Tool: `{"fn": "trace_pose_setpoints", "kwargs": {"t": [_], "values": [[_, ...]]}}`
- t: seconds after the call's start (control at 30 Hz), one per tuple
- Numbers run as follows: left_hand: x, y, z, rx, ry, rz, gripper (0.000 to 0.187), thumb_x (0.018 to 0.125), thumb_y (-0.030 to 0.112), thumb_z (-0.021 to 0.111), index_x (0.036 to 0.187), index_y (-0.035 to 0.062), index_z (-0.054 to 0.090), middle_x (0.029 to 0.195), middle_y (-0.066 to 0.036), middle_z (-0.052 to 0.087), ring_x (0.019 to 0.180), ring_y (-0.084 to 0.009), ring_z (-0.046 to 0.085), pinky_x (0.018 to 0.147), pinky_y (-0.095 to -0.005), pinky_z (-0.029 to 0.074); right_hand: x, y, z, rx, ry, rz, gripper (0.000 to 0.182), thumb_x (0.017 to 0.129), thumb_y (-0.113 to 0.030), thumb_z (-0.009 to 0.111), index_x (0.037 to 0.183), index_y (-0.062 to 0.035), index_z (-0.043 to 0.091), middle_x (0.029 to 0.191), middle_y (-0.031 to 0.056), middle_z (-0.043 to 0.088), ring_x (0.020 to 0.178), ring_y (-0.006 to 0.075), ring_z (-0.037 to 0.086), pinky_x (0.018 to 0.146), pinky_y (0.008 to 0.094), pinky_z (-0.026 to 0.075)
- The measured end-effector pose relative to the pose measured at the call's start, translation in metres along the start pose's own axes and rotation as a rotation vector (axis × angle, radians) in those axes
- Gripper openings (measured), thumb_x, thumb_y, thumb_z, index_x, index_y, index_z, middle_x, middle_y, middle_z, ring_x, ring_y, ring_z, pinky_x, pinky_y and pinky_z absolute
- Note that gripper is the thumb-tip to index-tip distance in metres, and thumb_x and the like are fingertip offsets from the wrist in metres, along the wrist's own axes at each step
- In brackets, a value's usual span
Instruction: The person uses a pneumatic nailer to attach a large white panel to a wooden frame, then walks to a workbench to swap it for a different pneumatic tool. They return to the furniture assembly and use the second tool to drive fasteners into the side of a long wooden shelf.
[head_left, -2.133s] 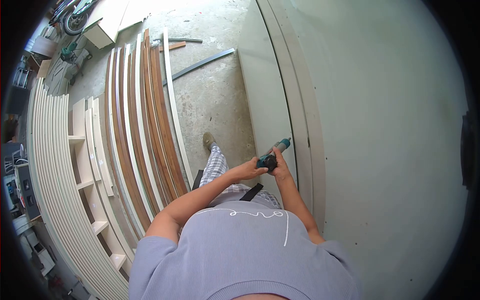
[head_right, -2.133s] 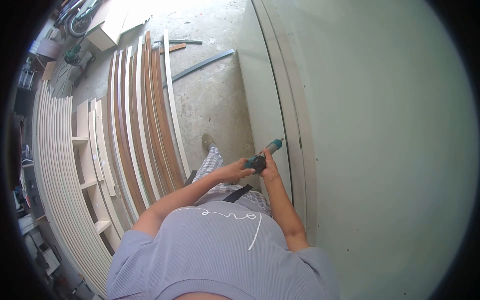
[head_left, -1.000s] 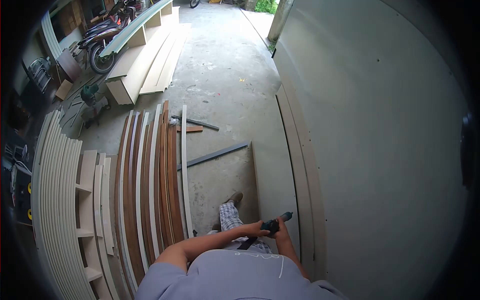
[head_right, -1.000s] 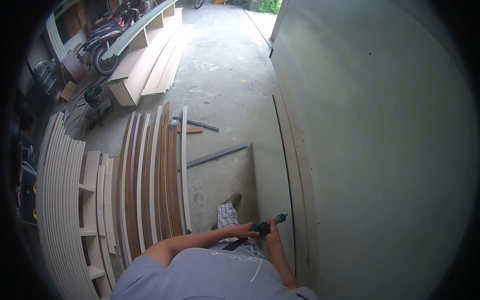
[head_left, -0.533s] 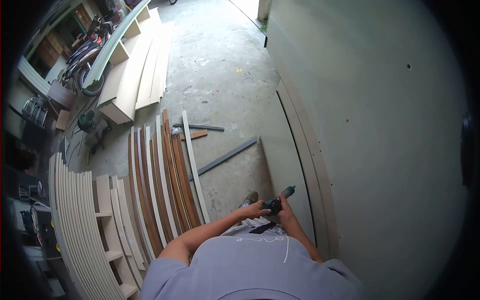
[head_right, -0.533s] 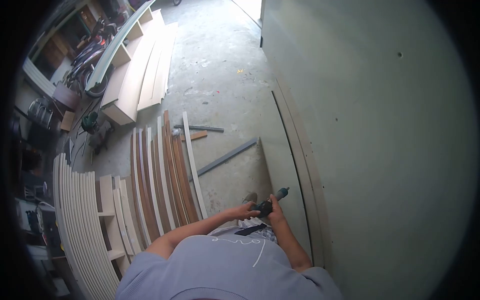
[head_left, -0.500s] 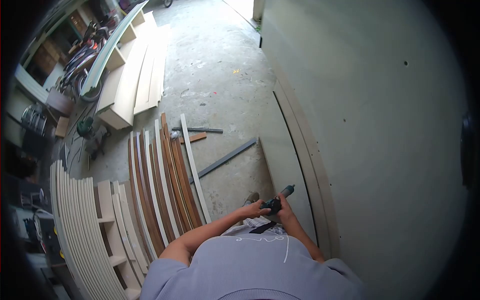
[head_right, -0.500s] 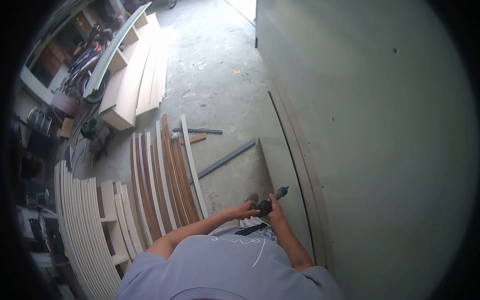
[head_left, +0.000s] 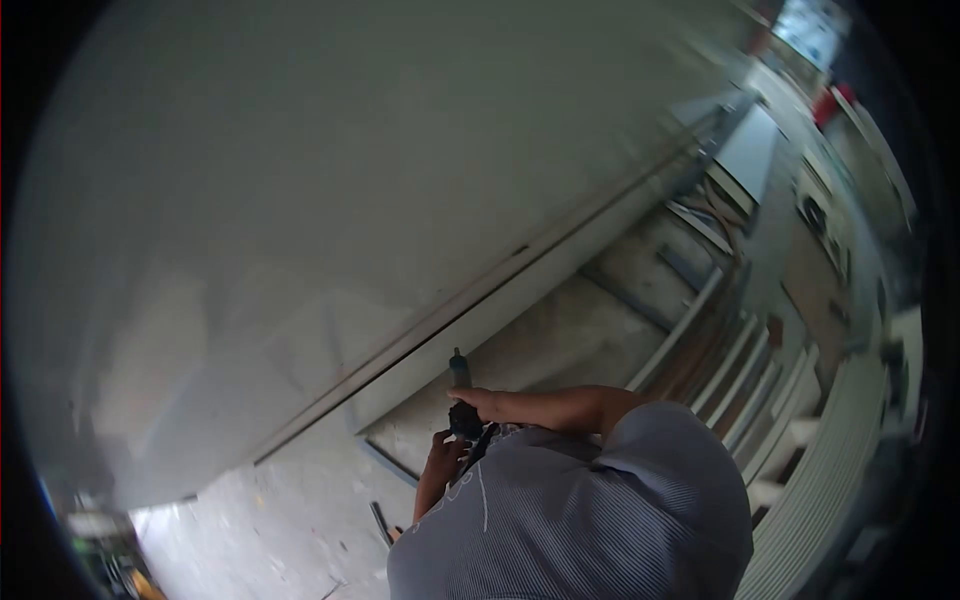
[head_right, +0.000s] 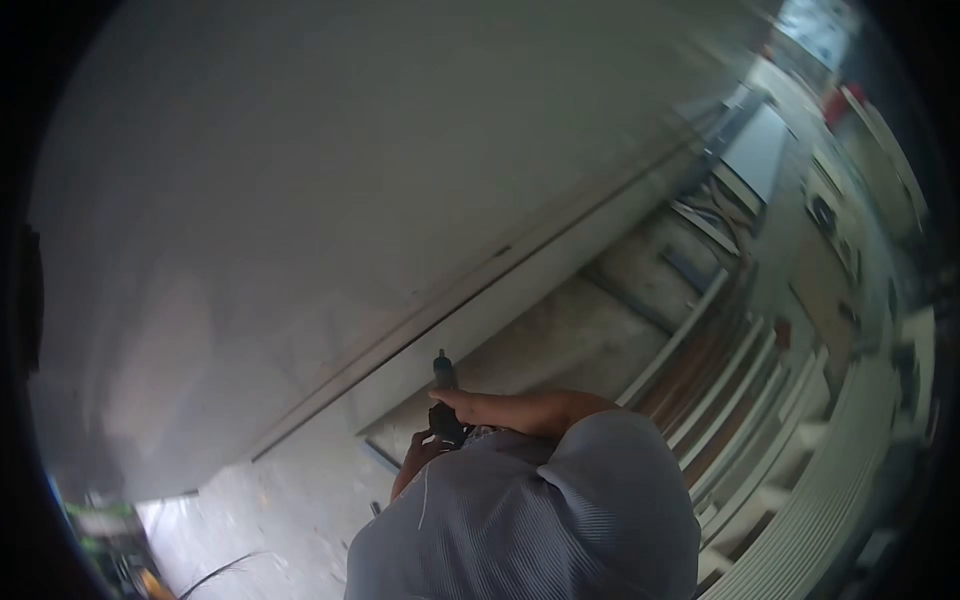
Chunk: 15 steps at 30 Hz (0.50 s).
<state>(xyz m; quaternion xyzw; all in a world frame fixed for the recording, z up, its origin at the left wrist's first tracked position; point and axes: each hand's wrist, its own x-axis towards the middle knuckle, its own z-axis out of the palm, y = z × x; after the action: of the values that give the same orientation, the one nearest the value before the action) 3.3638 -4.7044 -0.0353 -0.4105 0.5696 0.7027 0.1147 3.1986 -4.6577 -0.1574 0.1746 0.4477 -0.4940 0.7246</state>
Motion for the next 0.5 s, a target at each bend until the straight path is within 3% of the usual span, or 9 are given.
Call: {"fn": "trace_pose_setpoints", "kwargs": {"t": [0.03,0.1,0.13,0.2,0.23,0.3,0.4,0.5], "values": [[0.006,0.011,0.006,0.109,-0.078,0.026,0.055,0.088,0.034,0.053,0.121,-0.0012,0.028,0.096,-0.016,0.062,0.085,-0.0206,0.060,0.072,-0.0331,0.047,-0.025,-0.004,-0.012,0.079,0.031,-0.068,0.029,0.083,-0.035,0.057,0.091,-0.0075,0.052,0.075,0.0063,0.054,0.069,0.0195,0.059,0.059,0.0368,0.049],[0.016,0.042,0.026,0.260,-0.197,0.054,0.058,0.086,0.036,0.054,0.119,-0.0039,0.031,0.092,-0.015,0.062,0.083,-0.0211,0.059,0.072,-0.0333,0.046,-0.091,-0.012,-0.023,0.327,-0.069,-0.191,0.025,0.082,-0.018,0.058,0.100,-0.0052,0.047,0.084,0.0117,0.058,0.075,0.0222,0.060,0.069,0.0394,0.049],[0.017,0.056,0.038,0.295,-0.251,0.071,0.058,0.086,0.036,0.054,0.119,-0.0039,0.031,0.092,-0.015,0.062,0.083,-0.0211,0.059,0.072,-0.0333,0.046,-0.112,-0.004,-0.037,0.367,-0.046,-0.241,0.025,0.082,-0.018,0.058,0.100,-0.0052,0.047,0.084,0.0117,0.058,0.075,0.0222,0.060,0.069,0.0394,0.049],[0.022,0.071,0.068,0.387,-0.383,0.176,0.053,0.086,0.036,0.055,0.116,-0.0035,0.036,0.088,-0.014,0.062,0.081,-0.0213,0.059,0.072,-0.0316,0.045,-0.145,0.026,-0.068,-0.509,0.218,-1.175,0.026,0.080,-0.023,0.061,0.097,-0.0073,0.048,0.081,0.0111,0.059,0.071,0.0239,0.060,0.067,0.0420,0.050],[0.038,0.062,0.093,0.455,-0.423,0.208,0.052,0.085,0.036,0.055,0.113,-0.0052,0.040,0.086,-0.014,0.061,0.079,-0.0208,0.058,0.071,-0.0301,0.045,-0.162,0.029,-0.082,-0.500,0.256,-1.209,0.026,0.080,-0.023,0.061,0.097,-0.0073,0.048,0.081,0.0111,0.059,0.071,0.0239,0.060,0.067,0.0420,0.050],[0.050,0.057,0.130,0.499,-0.519,0.280,0.055,0.085,0.034,0.057,0.114,-0.0084,0.037,0.083,-0.016,0.060,0.076,-0.0192,0.058,0.068,-0.0293,0.045,-0.197,0.033,-0.096,0.738,0.113,-0.578,0.025,0.085,-0.034,0.055,0.085,-0.0091,0.052,0.069,0.0048,0.055,0.065,0.0184,0.058,0.062,0.0351,0.049],[0.051,0.061,0.189,0.561,-0.626,0.251,0.057,0.084,0.033,0.058,0.114,-0.0091,0.036,0.082,-0.016,0.060,0.074,-0.0174,0.057,0.066,-0.0285,0.045,-0.226,0.051,-0.146,0.868,0.209,-0.567,0.024,0.084,-0.033,0.057,0.082,-0.0093,0.054,0.068,0.0062,0.055,0.066,0.0199,0.059,0.062,0.0378,0.049],[0.060,0.077,0.239,0.676,-0.792,0.234,0.060,0.084,0.035,0.059,0.115,-0.0093,0.035,0.082,-0.016,0.061,0.074,-0.0164,0.057,0.065,-0.0279,0.045,-0.227,0.072,-0.191,1.086,0.293,-0.703,0.026,0.081,-0.034,0.060,0.079,-0.0092,0.054,0.071,0.0078,0.057,0.065,0.0223,0.059,0.064,0.0411,0.050]]}}
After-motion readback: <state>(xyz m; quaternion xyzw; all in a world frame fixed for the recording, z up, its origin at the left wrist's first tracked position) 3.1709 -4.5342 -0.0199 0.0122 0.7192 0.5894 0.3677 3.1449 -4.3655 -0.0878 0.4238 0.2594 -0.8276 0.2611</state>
